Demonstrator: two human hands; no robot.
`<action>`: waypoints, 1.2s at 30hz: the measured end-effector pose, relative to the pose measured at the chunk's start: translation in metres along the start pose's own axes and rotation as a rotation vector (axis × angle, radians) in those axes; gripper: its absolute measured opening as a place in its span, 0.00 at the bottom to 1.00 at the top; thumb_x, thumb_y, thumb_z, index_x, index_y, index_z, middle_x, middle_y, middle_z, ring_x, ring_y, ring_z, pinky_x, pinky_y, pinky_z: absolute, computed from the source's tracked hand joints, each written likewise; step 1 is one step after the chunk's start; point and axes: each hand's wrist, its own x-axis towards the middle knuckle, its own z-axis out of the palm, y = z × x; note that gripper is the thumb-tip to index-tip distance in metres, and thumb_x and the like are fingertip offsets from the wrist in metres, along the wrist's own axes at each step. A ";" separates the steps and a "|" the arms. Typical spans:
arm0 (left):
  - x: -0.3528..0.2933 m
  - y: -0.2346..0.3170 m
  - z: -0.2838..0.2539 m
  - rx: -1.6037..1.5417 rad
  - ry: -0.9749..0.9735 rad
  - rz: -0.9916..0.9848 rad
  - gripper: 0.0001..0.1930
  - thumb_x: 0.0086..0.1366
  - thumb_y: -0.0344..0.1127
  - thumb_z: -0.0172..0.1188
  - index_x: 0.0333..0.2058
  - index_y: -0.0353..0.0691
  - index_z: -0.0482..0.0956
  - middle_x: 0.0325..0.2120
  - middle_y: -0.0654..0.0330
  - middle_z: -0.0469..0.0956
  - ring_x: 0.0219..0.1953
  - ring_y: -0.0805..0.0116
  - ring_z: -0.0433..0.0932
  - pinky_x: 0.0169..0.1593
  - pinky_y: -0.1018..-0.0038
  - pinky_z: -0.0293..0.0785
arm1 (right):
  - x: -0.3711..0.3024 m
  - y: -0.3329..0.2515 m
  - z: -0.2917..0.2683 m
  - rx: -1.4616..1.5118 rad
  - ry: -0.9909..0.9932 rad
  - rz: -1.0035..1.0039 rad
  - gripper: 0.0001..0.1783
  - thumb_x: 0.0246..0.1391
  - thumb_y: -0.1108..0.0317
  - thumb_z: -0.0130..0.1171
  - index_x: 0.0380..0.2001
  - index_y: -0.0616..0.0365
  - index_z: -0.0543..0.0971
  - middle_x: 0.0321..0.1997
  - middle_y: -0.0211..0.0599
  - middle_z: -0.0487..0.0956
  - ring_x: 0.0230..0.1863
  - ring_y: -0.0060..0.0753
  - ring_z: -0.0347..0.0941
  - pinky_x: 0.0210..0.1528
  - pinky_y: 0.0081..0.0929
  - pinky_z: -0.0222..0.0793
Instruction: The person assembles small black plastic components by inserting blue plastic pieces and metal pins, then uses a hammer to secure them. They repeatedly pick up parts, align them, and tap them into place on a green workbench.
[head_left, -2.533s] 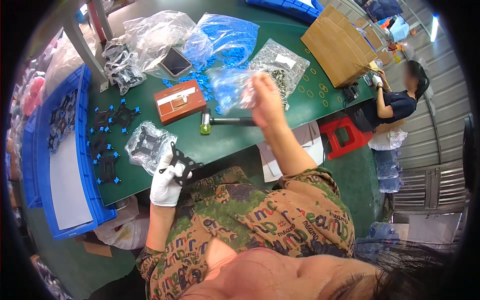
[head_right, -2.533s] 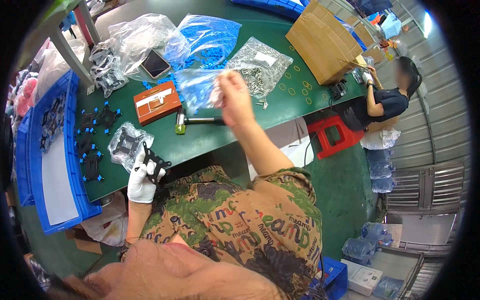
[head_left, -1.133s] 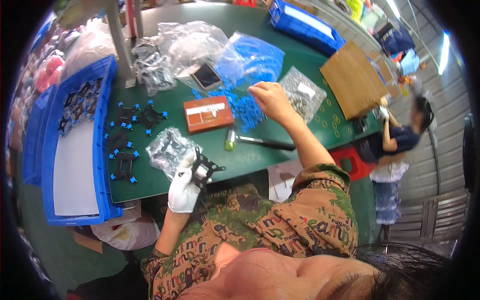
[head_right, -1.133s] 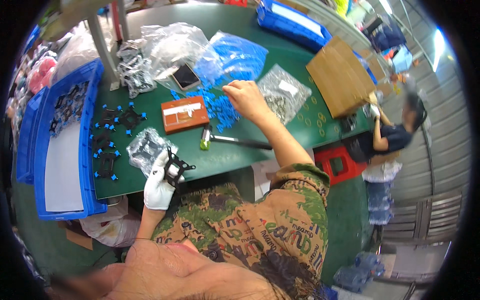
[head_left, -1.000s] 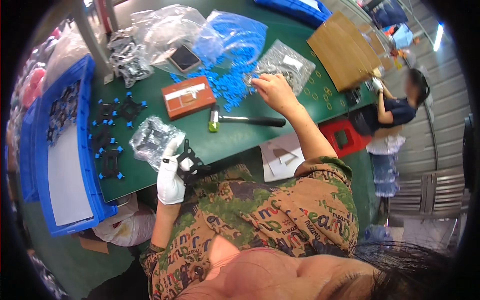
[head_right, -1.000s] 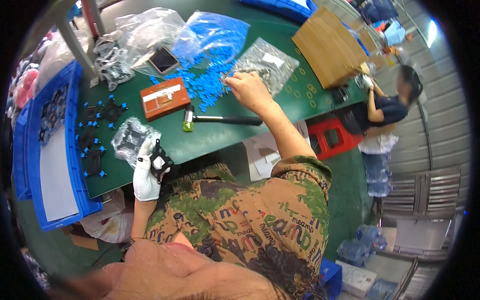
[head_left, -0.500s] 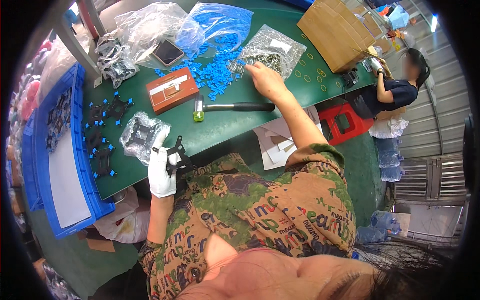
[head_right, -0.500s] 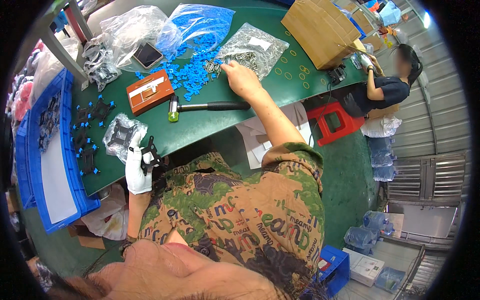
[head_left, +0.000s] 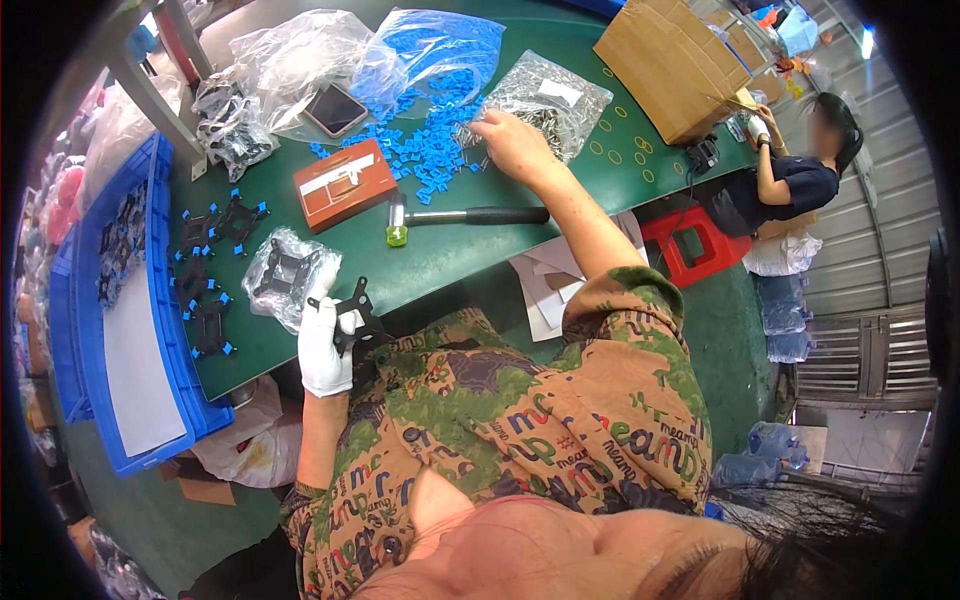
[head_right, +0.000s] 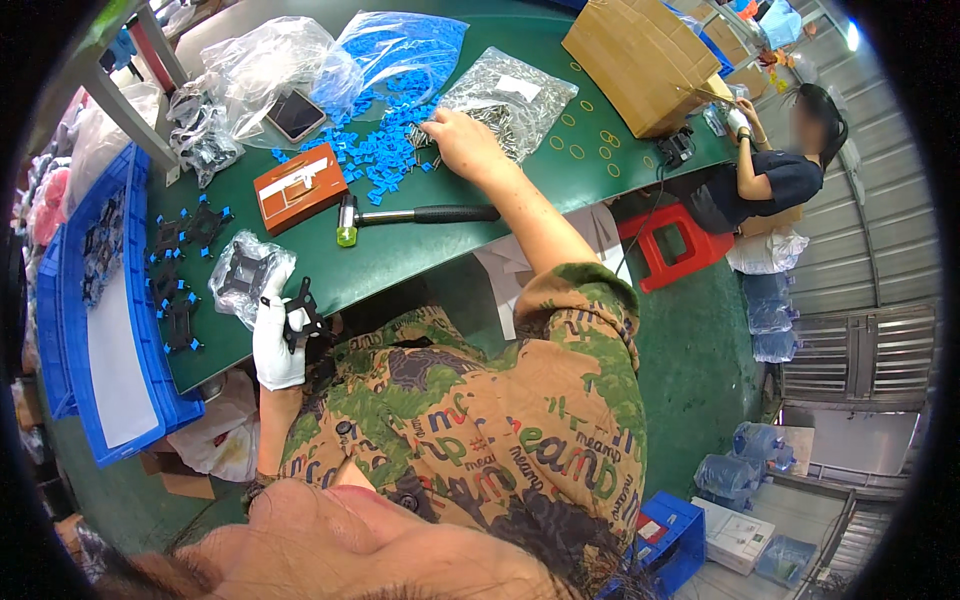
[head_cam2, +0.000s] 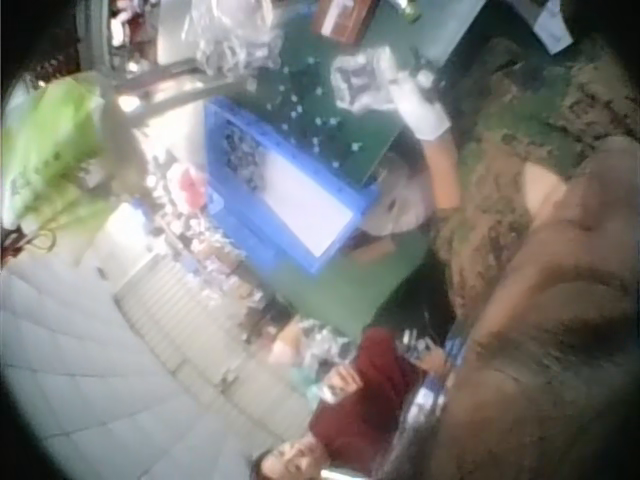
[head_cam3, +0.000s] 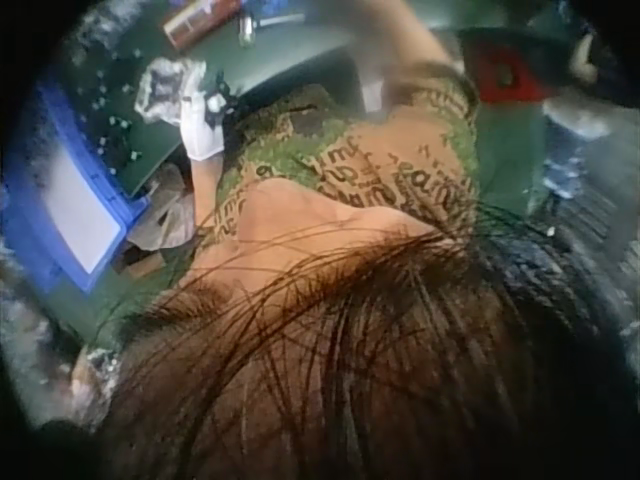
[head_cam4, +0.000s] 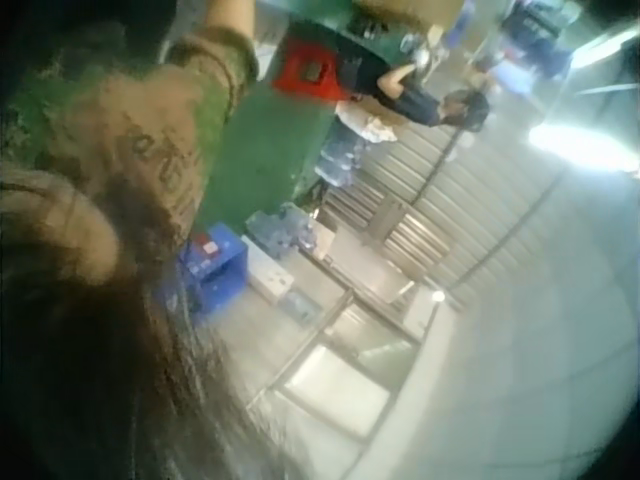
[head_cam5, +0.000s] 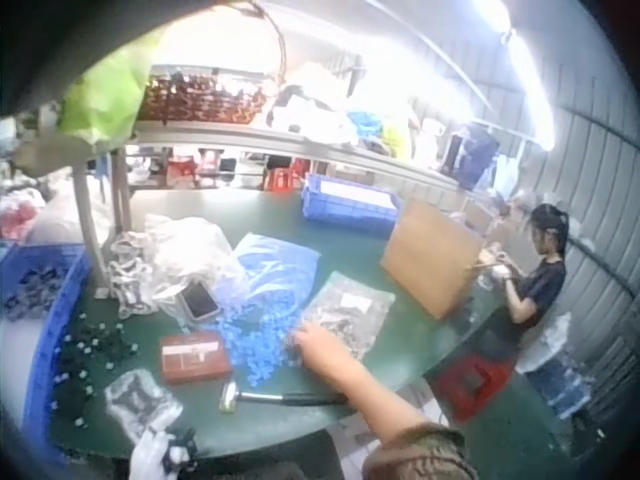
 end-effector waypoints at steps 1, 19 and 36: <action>0.000 0.000 0.003 0.006 0.023 0.001 0.26 0.81 0.44 0.46 0.70 0.37 0.65 0.26 0.73 0.70 0.28 0.83 0.68 0.34 0.81 0.69 | 0.005 0.002 0.006 0.024 0.042 -0.021 0.16 0.59 0.70 0.57 0.50 0.47 0.83 0.47 0.39 0.79 0.52 0.47 0.78 0.52 0.46 0.77; 0.002 0.002 0.006 0.012 0.095 -0.044 0.25 0.80 0.41 0.47 0.69 0.36 0.66 0.28 0.73 0.70 0.29 0.84 0.66 0.36 0.81 0.67 | -0.051 -0.007 -0.020 0.133 -0.071 0.059 0.10 0.62 0.62 0.60 0.41 0.54 0.83 0.41 0.40 0.79 0.46 0.51 0.78 0.49 0.43 0.77; -0.004 0.008 0.019 0.855 -0.195 -0.072 0.16 0.74 0.37 0.56 0.57 0.41 0.78 0.41 0.52 0.84 0.39 0.60 0.82 0.48 0.67 0.77 | -0.073 -0.186 -0.057 1.401 -0.433 0.031 0.11 0.65 0.71 0.65 0.47 0.60 0.78 0.30 0.28 0.80 0.28 0.16 0.76 0.29 0.19 0.73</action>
